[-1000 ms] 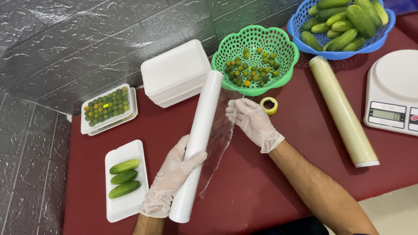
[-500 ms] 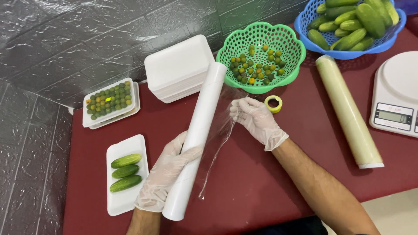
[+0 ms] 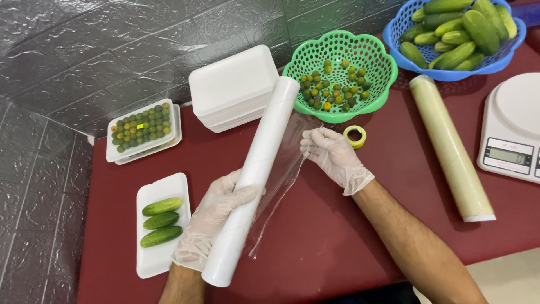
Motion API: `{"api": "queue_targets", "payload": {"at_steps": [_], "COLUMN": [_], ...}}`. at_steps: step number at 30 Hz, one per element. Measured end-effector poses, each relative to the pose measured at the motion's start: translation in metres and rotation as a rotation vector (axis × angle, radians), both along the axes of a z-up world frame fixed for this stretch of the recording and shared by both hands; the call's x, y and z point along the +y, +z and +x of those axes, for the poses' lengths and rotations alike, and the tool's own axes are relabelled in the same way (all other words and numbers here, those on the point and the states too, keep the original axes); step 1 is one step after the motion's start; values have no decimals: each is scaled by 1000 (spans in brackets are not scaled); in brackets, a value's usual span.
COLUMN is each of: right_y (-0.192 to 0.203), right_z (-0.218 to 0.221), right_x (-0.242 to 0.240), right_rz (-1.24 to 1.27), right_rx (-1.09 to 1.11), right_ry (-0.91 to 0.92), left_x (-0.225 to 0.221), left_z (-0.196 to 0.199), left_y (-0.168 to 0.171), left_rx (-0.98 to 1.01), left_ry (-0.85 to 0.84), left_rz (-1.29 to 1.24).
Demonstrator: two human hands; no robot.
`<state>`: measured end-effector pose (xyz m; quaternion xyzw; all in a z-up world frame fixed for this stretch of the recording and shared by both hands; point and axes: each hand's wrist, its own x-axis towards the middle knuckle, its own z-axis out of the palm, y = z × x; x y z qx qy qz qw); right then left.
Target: Wrapping a tray of cucumbers with plastic wrap and cutting the film with scissors
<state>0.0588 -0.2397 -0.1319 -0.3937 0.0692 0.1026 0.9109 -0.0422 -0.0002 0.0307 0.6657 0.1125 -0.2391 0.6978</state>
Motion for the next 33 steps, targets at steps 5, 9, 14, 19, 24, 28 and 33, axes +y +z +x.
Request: {"api": "queue_targets", "payload": {"at_steps": [5,9,14,19,24,28,33], "right_y": [-20,-18,7,-8,-27,-16,-33], "right_z": [13,10,-8,-11,-11,-18,-16], "right_x": [-2,1,7,14,18,22,26], "right_rz": [67,177,226,278,216,207,191], "right_rx": [74,130,121,-26,-50,-65,-36], "right_ry": [-9,25,151,290,306,325,286], "left_x": [3,-3,-8,-14,-13,-14,-18], "left_z": [11,12,24,29,45,48,51], "left_y": [-23,-13,-23,-12,-27,-29,-30], "left_rx": [-39,-27,-47,-42,-51,-62,-83], "left_ry": [69,67,62,92,131,135,158], "left_rz": [-190,-204,-205,-184,-168,-145,-162]}}
